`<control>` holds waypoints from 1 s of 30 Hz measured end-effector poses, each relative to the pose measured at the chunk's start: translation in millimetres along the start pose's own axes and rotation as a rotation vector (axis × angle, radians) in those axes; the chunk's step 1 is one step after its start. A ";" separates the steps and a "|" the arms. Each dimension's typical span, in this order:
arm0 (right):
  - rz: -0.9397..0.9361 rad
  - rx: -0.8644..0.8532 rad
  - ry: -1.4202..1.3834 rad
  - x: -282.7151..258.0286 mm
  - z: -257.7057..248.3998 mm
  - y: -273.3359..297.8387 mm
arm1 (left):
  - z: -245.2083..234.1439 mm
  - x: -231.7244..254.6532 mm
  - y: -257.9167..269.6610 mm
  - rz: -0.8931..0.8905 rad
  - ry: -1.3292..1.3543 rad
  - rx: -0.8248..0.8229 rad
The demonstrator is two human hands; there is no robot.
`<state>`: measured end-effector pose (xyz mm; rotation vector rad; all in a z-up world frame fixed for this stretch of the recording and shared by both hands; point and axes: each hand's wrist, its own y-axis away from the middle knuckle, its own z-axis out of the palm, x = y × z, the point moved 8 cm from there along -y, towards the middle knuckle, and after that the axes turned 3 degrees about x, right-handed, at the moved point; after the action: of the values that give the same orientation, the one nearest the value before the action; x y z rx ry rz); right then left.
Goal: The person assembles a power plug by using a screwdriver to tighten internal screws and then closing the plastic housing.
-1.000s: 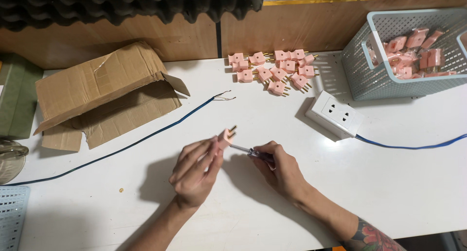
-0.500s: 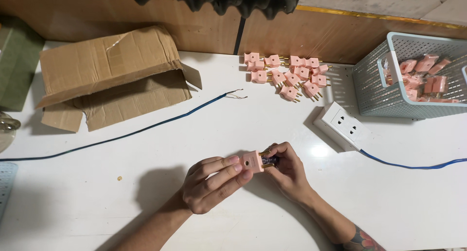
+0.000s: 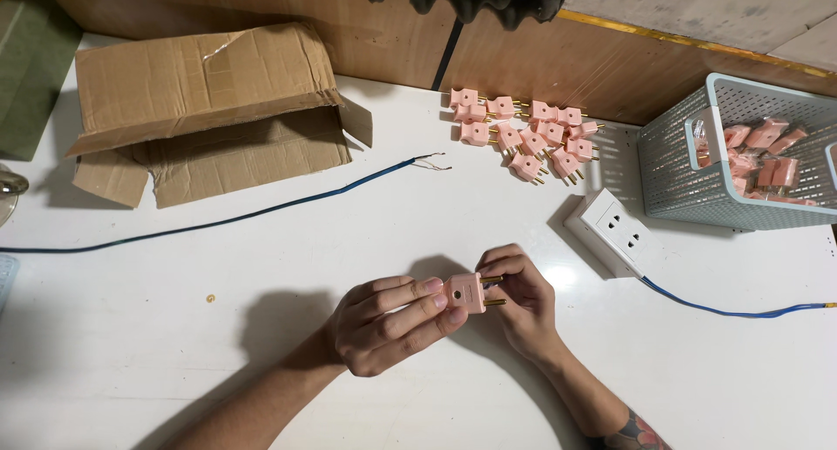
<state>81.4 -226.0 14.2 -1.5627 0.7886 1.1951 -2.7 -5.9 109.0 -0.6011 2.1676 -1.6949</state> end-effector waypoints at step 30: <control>0.020 -0.171 0.185 4.0 6.7 0.5 | 2.6 4.2 -1.8 0.041 -0.063 0.058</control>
<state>80.1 -219.6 10.0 -1.8299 0.8404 1.1683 -4.8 -10.6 110.1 -0.5830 2.0662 -1.6877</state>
